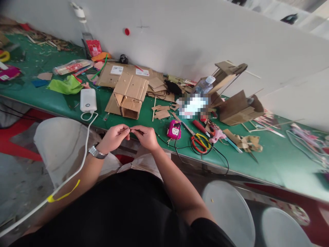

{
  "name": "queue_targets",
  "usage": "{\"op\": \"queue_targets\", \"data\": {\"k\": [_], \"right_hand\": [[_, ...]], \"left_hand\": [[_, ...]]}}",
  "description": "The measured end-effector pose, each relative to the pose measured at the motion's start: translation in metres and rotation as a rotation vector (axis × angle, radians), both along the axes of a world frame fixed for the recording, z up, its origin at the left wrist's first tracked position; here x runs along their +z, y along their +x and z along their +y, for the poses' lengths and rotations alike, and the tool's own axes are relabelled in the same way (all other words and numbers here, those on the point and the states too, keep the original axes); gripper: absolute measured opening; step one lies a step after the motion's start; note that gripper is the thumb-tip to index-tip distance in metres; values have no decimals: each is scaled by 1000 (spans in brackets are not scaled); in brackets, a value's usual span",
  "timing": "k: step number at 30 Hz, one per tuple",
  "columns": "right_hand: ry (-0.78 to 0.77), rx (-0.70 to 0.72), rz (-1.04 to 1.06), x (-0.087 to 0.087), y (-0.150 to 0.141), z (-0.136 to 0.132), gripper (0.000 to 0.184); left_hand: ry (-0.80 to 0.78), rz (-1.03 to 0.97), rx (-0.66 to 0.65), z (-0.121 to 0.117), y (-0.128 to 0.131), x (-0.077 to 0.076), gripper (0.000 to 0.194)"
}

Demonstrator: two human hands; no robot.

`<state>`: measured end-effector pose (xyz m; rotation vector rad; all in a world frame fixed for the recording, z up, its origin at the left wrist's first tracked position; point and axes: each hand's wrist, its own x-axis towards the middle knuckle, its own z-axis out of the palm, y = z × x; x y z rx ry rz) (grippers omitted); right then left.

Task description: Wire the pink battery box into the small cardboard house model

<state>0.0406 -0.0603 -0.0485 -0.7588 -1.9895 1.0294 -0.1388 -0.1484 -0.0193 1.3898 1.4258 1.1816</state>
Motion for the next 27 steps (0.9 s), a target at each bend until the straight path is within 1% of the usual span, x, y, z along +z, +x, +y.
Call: {"op": "queue_targets", "data": {"k": [2, 5, 8, 9, 11, 14, 17, 19, 21, 24, 27], "right_hand": [[8, -3, 0, 0, 0, -1, 23], [18, -19, -30, 0, 1, -1, 25], [13, -70, -77, -2, 3, -1, 37], [10, -85, -89, -3, 3, -1, 38], [12, -90, -103, -5, 2, 0, 32], [40, -38, -101, -7, 2, 0, 27], [52, 10, -77, -7, 2, 0, 26], [42, 18, -51, -6, 2, 0, 26], [27, 21, -19, -5, 2, 0, 26], [6, 24, 15, -2, 2, 1, 27], [-22, 15, 29, -1, 2, 1, 31]], "left_hand": [[-7, -60, 9, 0, 1, -1, 27], [10, -89, 45, 1, 3, -1, 25], [38, -108, 115, 4, 2, -1, 24], [47, -109, 139, 5, 2, -1, 24], [59, -96, 171, 6, 1, -2, 23], [58, -21, 180, 6, 1, -3, 20], [69, 127, 154, 3, 1, -3, 16], [75, 183, 107, 2, 2, -1, 14], [64, 155, 29, 2, 2, 1, 16], [39, 46, -75, 2, 2, 2, 21], [26, -30, -85, 3, 2, 2, 20]]}}
